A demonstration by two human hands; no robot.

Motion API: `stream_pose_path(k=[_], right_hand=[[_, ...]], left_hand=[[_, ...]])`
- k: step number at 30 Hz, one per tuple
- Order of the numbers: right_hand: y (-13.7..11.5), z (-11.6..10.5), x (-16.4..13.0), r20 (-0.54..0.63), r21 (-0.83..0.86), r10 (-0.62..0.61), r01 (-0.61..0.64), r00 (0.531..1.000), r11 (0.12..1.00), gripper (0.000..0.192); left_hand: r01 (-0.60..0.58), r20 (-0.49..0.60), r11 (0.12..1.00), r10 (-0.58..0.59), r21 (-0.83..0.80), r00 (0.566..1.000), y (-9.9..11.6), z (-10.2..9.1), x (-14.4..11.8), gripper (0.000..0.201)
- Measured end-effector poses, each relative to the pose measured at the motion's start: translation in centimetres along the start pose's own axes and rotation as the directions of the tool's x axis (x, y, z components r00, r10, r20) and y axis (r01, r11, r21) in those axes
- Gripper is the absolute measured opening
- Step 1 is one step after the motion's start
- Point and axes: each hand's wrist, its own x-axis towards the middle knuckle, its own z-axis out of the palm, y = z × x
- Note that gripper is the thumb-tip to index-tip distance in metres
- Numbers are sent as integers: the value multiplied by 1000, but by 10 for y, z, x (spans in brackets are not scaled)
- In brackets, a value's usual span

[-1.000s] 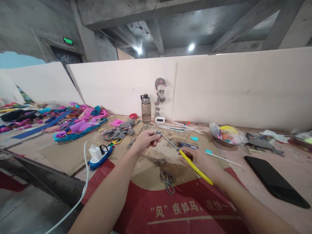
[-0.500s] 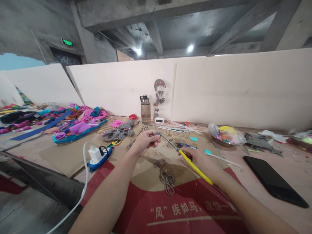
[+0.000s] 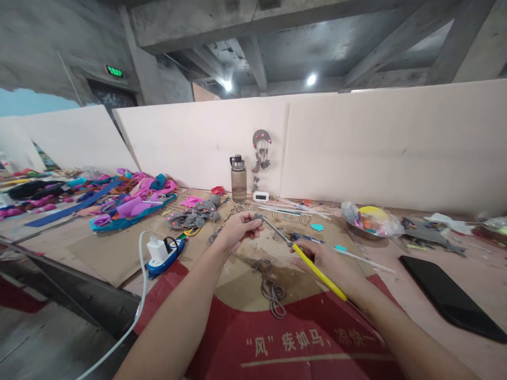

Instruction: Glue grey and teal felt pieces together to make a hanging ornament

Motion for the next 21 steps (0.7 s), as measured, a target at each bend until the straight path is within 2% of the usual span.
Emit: stream_pose_path(k=[4,8,13,16,21], right_hand=[[1,2,0,35,111,-30,26,999,993,29],[-1,3,-1,80,147,-40,28,996,989,37],[-1,5,-2,75,108,-46,38,996,993,41],[4,7,-2,55,86,-48,43,997,995,36],[13,12,-1,-51,27,15,-14,999,1000,31]], left_hand=[[-27,-22,994,30,104,999,0,0,1,34],[-28,-14,992,30,124,999,-3,-3,3,33],[-44,-18,997,45,60,999,-6,-5,5,32],[-48,-36,999,48,-6,998,-4,-3,4,33],[-61,-45,993,57,-102,997,1,-1,4,34]])
